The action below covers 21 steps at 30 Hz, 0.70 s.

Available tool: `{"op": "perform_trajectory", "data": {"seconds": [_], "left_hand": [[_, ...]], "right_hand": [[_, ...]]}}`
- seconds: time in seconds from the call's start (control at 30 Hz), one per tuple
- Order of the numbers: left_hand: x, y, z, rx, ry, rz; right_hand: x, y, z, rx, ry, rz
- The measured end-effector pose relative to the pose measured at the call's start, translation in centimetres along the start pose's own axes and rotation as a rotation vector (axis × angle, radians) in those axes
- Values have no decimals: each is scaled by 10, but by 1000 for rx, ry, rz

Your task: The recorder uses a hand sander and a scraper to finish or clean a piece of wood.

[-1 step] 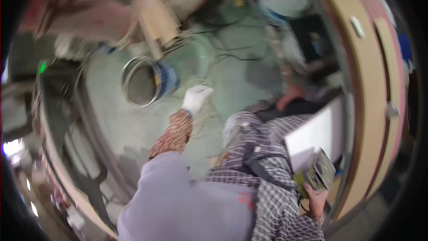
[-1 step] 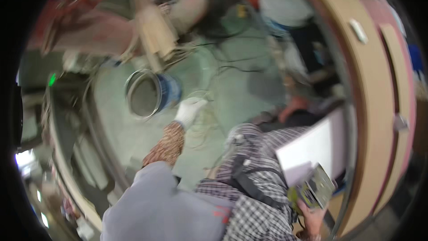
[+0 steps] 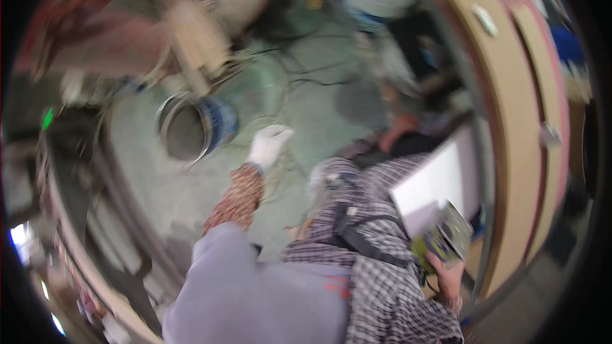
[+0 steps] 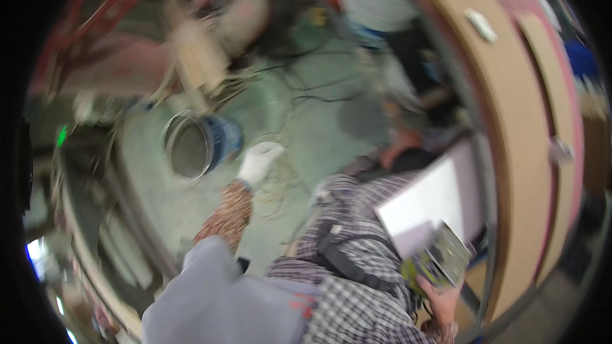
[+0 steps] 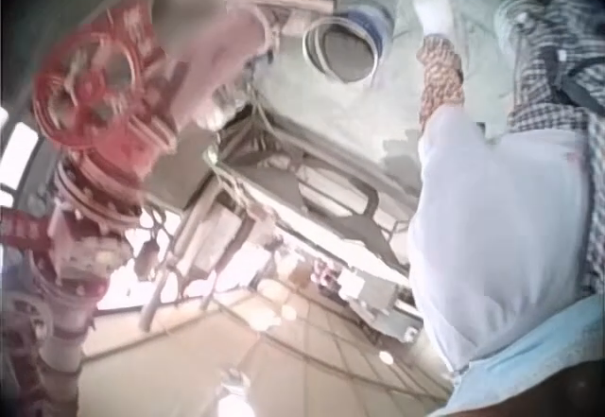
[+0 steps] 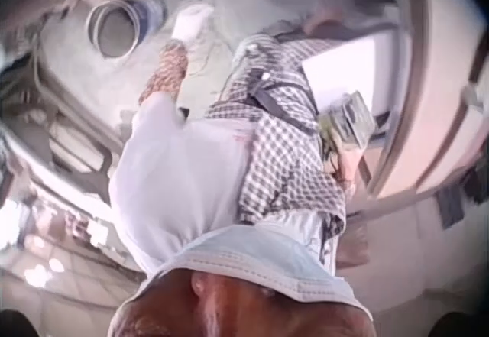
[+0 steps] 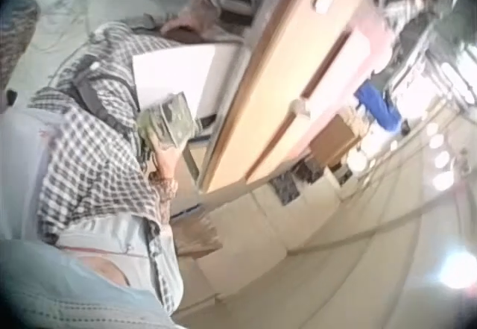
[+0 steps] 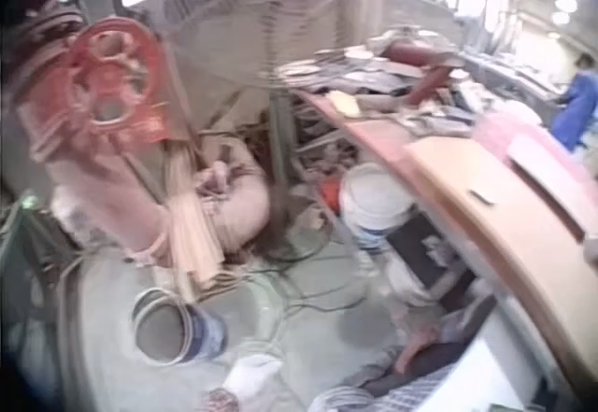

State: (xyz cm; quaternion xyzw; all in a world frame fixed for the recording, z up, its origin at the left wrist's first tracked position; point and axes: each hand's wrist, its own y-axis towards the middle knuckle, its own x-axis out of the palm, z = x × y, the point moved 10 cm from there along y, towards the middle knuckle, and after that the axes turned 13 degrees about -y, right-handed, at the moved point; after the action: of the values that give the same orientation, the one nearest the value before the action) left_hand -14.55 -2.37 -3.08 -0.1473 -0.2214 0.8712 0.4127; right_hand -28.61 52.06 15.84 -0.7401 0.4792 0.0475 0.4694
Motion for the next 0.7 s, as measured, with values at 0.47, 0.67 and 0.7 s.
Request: {"op": "perform_trajectory", "data": {"seconds": [0.47, 0.67, 0.7], "left_hand": [[335, -139, 207, 148, 9, -1362], [382, -153, 180, -69, 38, -1424], [382, -150, 173, -27, 197, -1419]], "right_hand": [[-8, -7, -90, -534, 139, 85], [5, 15, -73, -589, -203, -22], [3, 16, -75, -624, -195, -35]]}}
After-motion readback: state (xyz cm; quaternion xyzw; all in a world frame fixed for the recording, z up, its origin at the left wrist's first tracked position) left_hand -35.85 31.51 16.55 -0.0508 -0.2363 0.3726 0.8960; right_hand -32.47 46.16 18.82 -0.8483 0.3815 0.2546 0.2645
